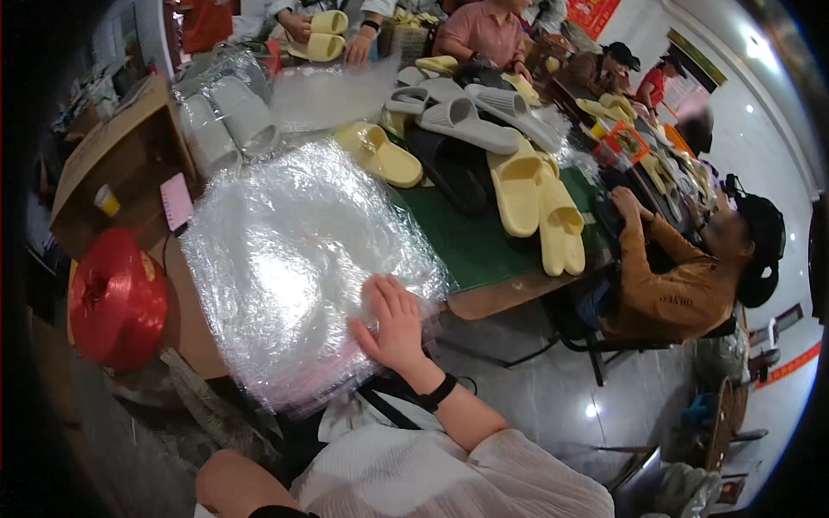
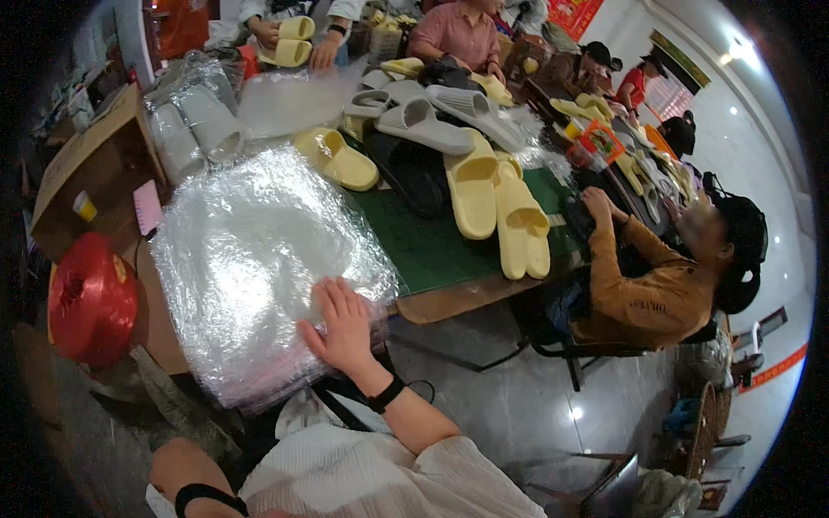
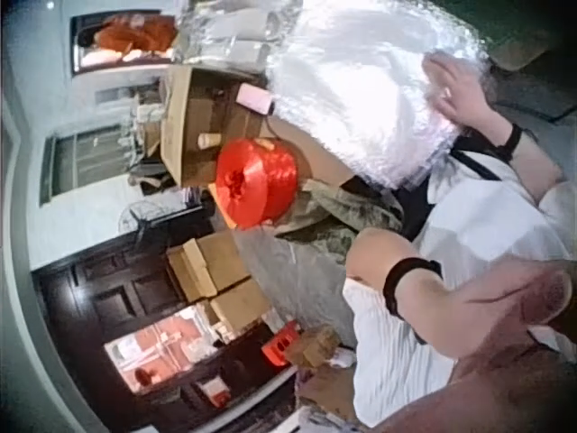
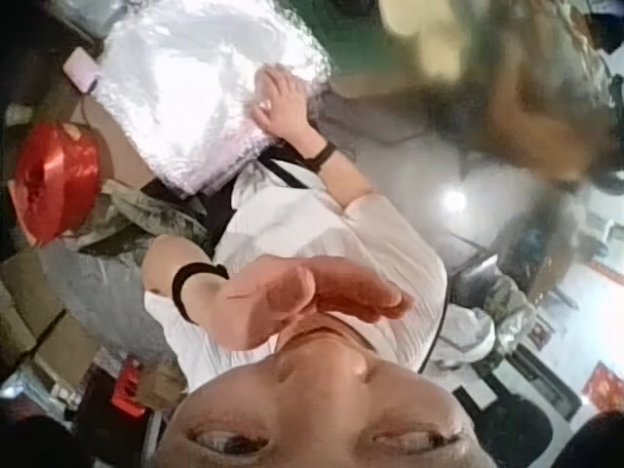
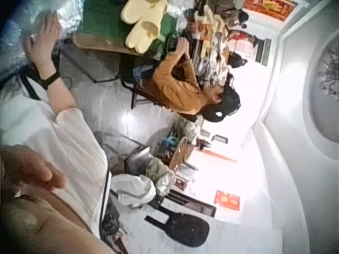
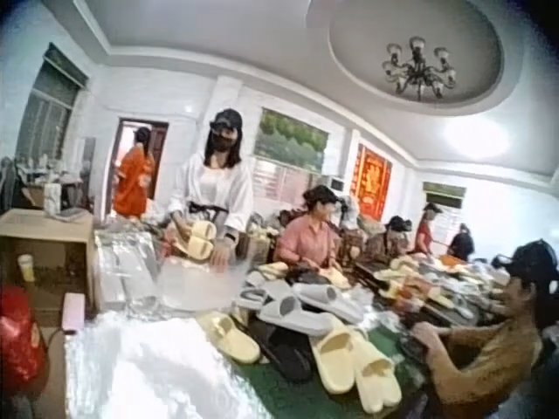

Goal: Packing manufactured foam sandals into plastic bags and preparing them for shipping.

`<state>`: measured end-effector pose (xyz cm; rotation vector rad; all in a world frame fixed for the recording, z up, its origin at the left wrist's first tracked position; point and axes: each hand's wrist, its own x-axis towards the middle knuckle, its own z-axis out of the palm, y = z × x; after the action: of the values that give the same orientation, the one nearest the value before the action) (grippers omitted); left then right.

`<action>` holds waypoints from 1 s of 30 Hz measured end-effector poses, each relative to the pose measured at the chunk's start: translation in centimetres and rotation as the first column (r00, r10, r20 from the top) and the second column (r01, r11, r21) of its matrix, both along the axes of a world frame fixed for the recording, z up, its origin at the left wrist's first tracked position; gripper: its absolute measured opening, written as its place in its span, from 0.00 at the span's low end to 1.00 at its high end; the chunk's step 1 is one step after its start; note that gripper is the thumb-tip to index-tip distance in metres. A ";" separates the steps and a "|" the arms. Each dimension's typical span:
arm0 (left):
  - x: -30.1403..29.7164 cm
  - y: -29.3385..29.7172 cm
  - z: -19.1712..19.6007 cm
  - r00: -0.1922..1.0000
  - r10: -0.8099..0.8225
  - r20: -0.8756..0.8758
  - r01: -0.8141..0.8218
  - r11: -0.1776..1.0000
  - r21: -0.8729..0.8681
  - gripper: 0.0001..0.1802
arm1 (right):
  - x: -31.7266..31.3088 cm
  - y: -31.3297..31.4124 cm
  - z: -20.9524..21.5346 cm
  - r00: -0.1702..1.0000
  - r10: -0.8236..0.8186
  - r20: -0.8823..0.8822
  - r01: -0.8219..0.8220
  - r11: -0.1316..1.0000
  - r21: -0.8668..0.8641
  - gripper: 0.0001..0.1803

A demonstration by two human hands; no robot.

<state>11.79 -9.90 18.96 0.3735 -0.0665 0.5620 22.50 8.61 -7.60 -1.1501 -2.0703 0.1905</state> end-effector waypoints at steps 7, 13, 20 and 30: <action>0.6 0.7 -0.7 0.999 -0.022 0.032 0.026 0.994 -0.103 0.39 | 0.6 0.1 -0.4 1.000 -0.002 0.012 0.002 1.000 0.003 0.38; 0.8 1.1 -0.6 0.992 -0.093 0.086 0.105 0.984 -0.143 0.38 | 0.4 -0.3 -0.5 1.000 0.026 -0.009 -0.026 1.000 -0.013 0.37; 0.6 2.0 -0.4 0.988 -0.156 -0.015 0.153 0.980 -0.124 0.37 | 0.9 -0.3 -0.3 1.000 0.004 -0.011 -0.004 1.000 0.025 0.37; -2.9 10.3 -0.6 0.841 0.349 -0.414 -0.507 0.777 -0.373 0.13 | 1.9 1.8 -1.7 0.994 0.110 -0.007 -0.110 0.988 -0.111 0.35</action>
<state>8.85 0.36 18.31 -0.0108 0.4869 0.9466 24.42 10.40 -9.34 -1.1008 -2.1470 0.3633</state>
